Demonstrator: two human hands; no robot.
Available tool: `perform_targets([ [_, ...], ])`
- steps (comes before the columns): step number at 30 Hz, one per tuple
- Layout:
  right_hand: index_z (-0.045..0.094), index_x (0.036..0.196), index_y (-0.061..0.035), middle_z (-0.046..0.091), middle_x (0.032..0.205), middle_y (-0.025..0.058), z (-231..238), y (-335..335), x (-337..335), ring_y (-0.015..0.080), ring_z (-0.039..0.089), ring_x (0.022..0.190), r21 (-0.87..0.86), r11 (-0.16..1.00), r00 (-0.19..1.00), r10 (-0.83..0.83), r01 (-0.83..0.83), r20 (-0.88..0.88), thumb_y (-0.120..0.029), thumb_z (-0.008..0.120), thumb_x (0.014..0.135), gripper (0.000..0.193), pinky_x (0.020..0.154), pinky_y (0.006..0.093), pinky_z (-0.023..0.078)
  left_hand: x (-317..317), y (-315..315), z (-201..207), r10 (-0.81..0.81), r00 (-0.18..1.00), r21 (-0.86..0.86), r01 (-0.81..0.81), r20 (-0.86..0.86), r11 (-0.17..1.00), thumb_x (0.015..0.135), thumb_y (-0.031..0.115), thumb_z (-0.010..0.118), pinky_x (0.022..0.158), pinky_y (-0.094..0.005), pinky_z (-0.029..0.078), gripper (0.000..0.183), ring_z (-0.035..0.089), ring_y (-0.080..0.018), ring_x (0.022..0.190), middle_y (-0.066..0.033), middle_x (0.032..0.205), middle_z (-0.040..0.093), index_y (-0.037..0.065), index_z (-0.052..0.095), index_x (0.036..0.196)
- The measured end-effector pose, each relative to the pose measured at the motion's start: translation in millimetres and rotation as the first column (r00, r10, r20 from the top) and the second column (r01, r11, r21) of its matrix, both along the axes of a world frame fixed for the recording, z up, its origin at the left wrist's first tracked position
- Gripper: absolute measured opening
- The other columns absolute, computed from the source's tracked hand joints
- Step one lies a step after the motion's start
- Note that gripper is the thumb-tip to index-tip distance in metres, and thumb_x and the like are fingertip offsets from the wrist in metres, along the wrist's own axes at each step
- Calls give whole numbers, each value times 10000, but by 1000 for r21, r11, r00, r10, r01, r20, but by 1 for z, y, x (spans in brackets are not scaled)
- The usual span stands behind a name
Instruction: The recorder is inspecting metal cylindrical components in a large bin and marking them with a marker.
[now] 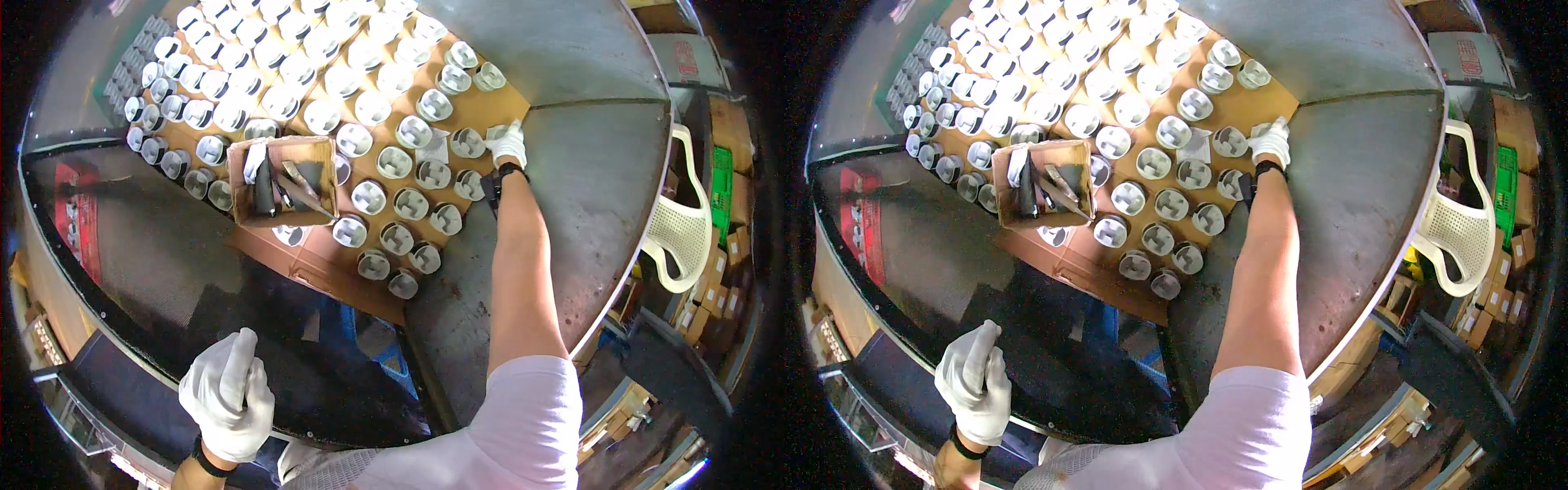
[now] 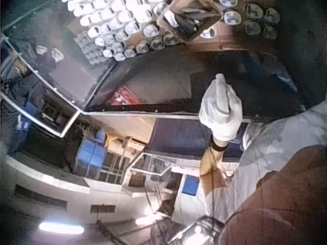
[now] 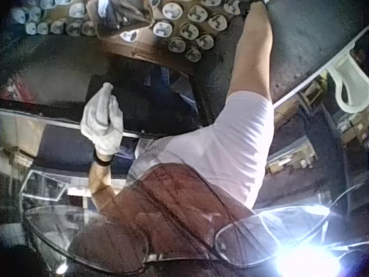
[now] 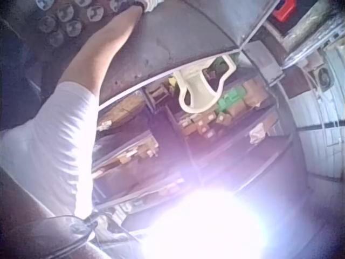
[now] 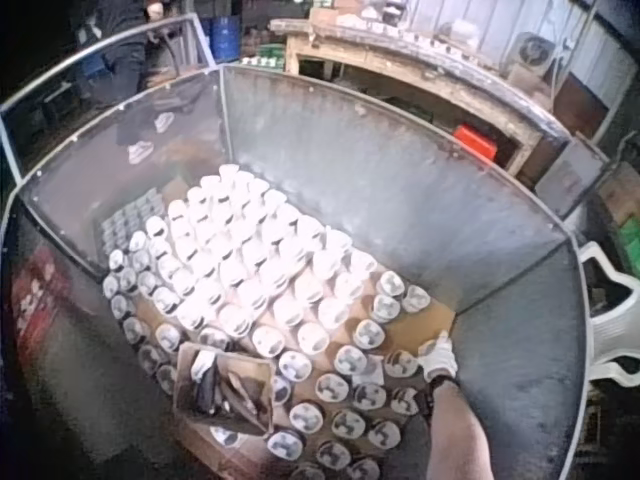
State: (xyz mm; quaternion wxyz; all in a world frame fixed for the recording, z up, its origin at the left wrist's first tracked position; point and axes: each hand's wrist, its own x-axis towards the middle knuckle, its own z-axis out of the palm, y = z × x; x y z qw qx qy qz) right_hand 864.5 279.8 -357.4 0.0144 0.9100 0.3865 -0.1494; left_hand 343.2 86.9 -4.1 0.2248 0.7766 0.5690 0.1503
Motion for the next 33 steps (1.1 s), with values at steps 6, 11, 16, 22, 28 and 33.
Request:
perform_targets([
  [6, 409, 1462, -135, 560, 1330, 202, -14, -1, -7, 353, 611, 1200, -79, 992, 995, -93, 95, 34, -224, 901, 663, 942, 970, 419, 553, -1, 4, 0, 17, 1000, -23, -17, -27, 1000, 827, -26, 639, 732, -384, 556, 377, 680, -300, 816, -121, 992, 708, 58, 655, 1194],
  [11, 474, 1304, -134, 521, 1248, 174, 4, -11, -36, 370, 628, 1112, 192, 966, 958, -210, 173, 196, -237, 878, 642, 782, 905, 459, 563, -1, 1, 0, 27, 1000, 14, -27, -6, 1000, 782, -34, 663, 699, -378, 557, 423, 677, -298, 797, -107, 978, 703, 73, 664, 1191],
  [16, 500, 1288, -42, 527, 1203, 194, 44, 2, -88, 353, 564, 1100, 605, 792, 996, 77, -88, 44, -309, 906, 605, 838, 976, 455, 480, -2, -2, 0, 6, 1000, 91, -6, 6, 996, 795, -18, 684, 668, -376, 550, 405, 673, -284, 774, -90, 968, 692, 74, 661, 1189],
  [22, 533, 1317, -61, 547, 1322, 205, 140, 24, -241, 349, 545, 1203, 578, 666, 821, 571, -471, 11, -320, 763, 801, 621, 1053, 473, 413, -4, -9, -1, 59, 998, 231, -49, -35, 972, 795, 80, 716, 604, -368, 543, 299, 664, -243, 723, -57, 839, 669, 87, 692, 1093],
  [28, 619, 1150, -101, 608, 1129, 137, 231, 0, -318, 320, 586, 1061, 515, 337, 518, 815, -788, 260, -269, 712, 826, 376, 895, 461, 471, -6, -14, -1, 76, 993, 220, -55, -88, 974, 867, 159, 659, 649, -385, 546, 207, 661, -261, 746, -85, 821, 681, 85, 718, 1051],
  [33, 653, 1059, -61, 656, 990, 151, 270, -37, -380, 318, 627, 943, 550, -31, 239, 879, -835, 413, -218, 619, 893, 231, 824, 443, 505, -27, -29, -24, 129, 984, 340, -82, -120, 937, 911, 194, 597, 614, -375, 531, 140, 650, -250, 723, -74, 792, 649, 113, 665, 1004],
])
